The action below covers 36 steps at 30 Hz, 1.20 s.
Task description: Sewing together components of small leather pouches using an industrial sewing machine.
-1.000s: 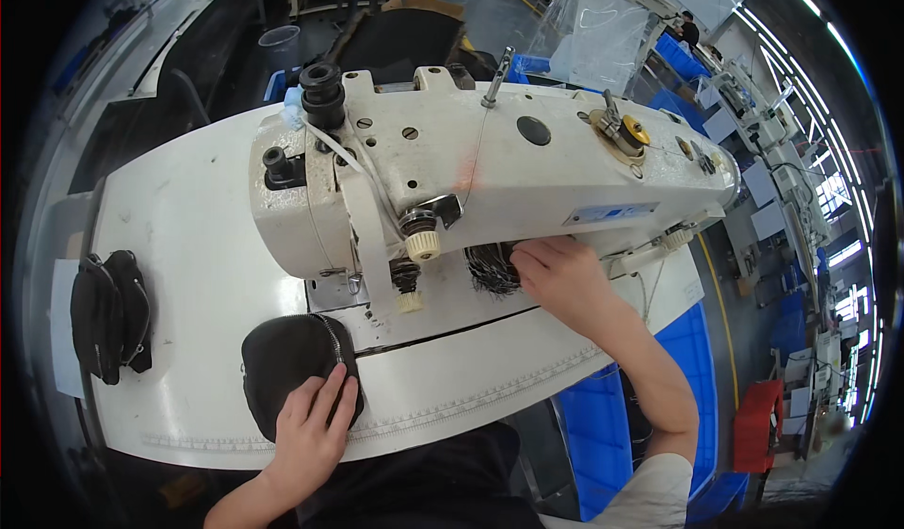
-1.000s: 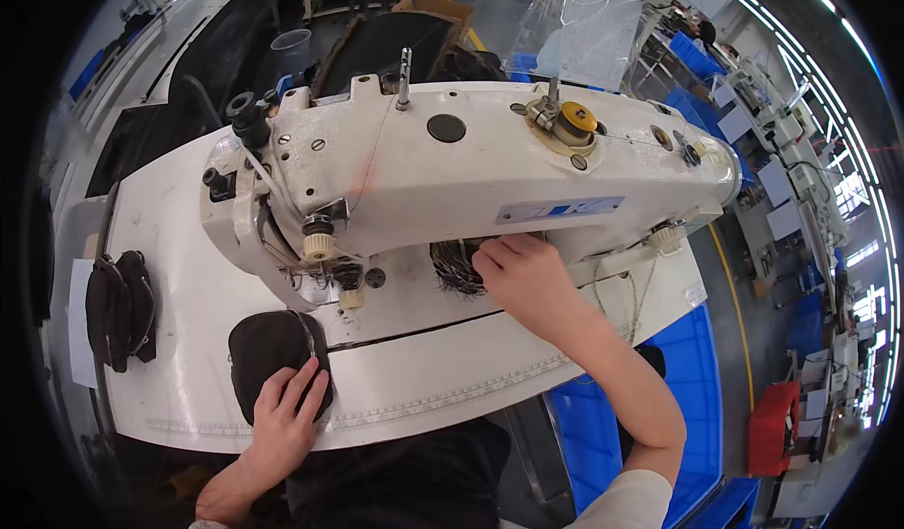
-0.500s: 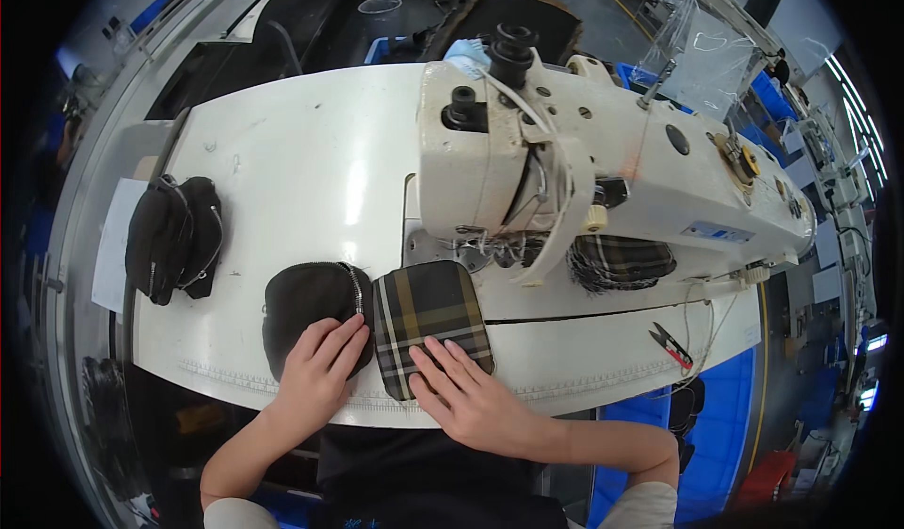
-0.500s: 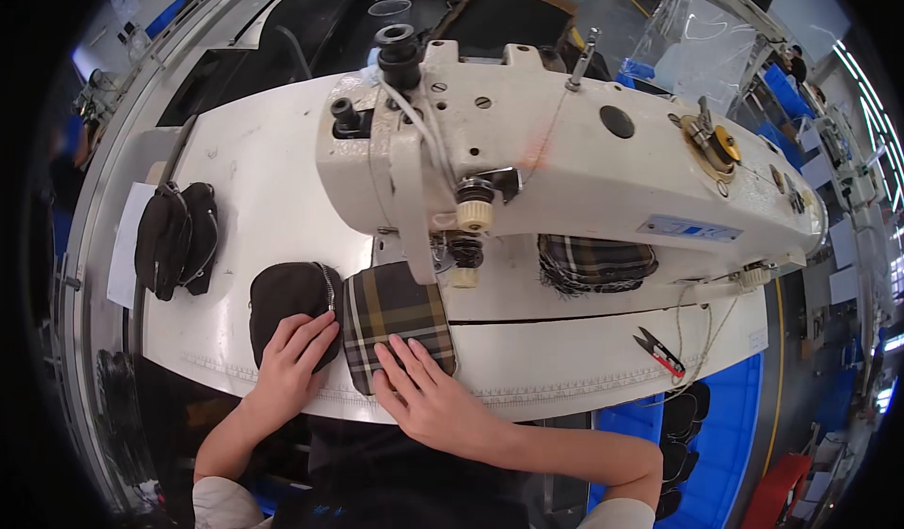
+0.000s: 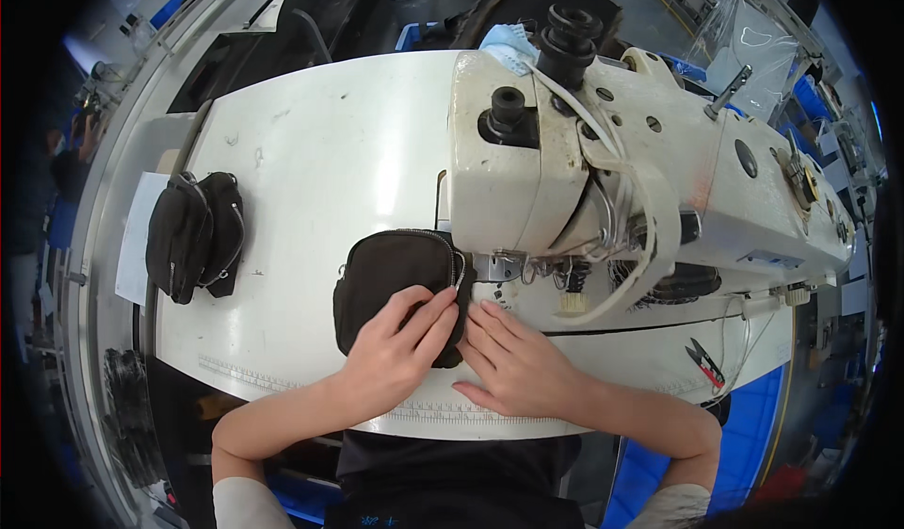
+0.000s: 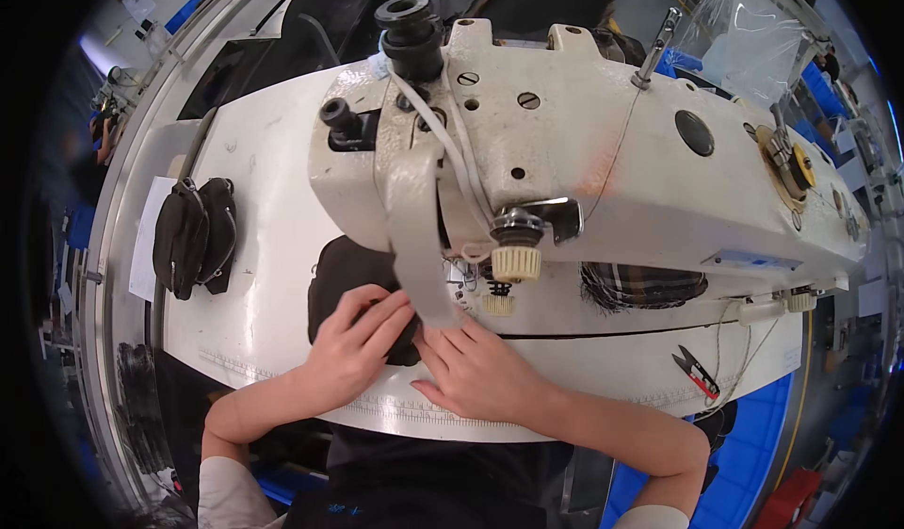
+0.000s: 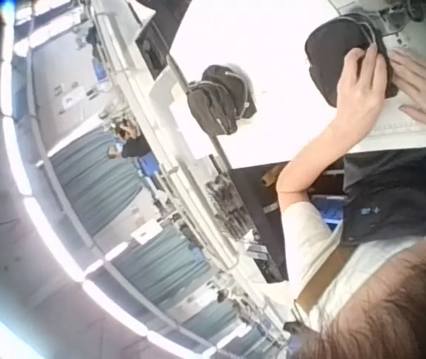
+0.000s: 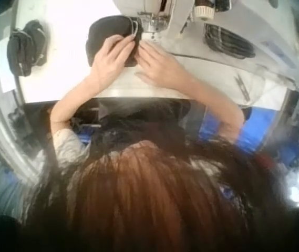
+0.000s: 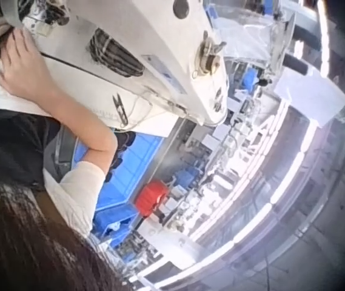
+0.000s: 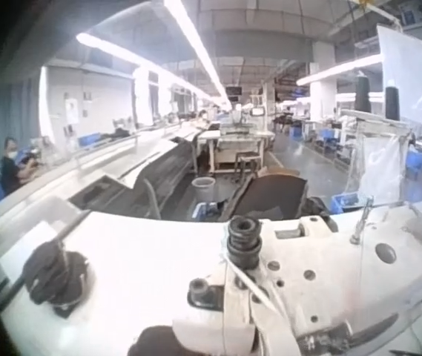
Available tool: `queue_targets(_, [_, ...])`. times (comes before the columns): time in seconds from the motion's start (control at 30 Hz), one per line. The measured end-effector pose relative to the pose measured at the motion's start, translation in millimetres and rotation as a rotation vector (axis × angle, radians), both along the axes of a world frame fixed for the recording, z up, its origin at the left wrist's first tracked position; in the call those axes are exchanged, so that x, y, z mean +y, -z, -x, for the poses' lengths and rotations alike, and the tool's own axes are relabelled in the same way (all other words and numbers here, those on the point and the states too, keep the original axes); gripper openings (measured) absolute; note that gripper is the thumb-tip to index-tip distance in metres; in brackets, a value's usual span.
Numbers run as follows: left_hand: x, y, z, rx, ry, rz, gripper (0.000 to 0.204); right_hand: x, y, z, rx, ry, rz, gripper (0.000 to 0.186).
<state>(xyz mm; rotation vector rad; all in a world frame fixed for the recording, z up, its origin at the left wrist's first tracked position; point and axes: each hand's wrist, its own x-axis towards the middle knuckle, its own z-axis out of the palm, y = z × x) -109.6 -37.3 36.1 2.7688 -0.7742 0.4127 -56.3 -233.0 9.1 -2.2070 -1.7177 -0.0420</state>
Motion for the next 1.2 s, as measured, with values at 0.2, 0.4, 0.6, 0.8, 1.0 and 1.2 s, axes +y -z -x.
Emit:
queue_targets(0.2, [5,8,-9,0.192,0.033,0.133,0.061,-5,19,3,-0.079,-0.023,-0.123,0.043])
queue_targets(0.4, [6,9,-5,0.228,0.031,0.141,0.064,-10,15,-2,-0.043,-0.065,-0.052,0.038])
queue_targets(0.6, [-1,12,-3,0.125,0.027,0.092,0.054,-11,22,5,-0.086,-0.038,-0.011,0.037])
queue_targets(0.8, [-3,14,-1,0.259,0.006,0.088,0.056,-14,22,13,-0.11,-0.017,0.02,0.037])
queue_targets(1.0, [3,23,3,0.369,-0.011,0.157,0.059,-11,17,8,-0.21,-0.043,0.048,0.038])
queue_targets(1.2, [-6,15,-2,0.193,0.005,0.079,0.059,-13,15,8,-0.145,-0.044,0.047,0.039])
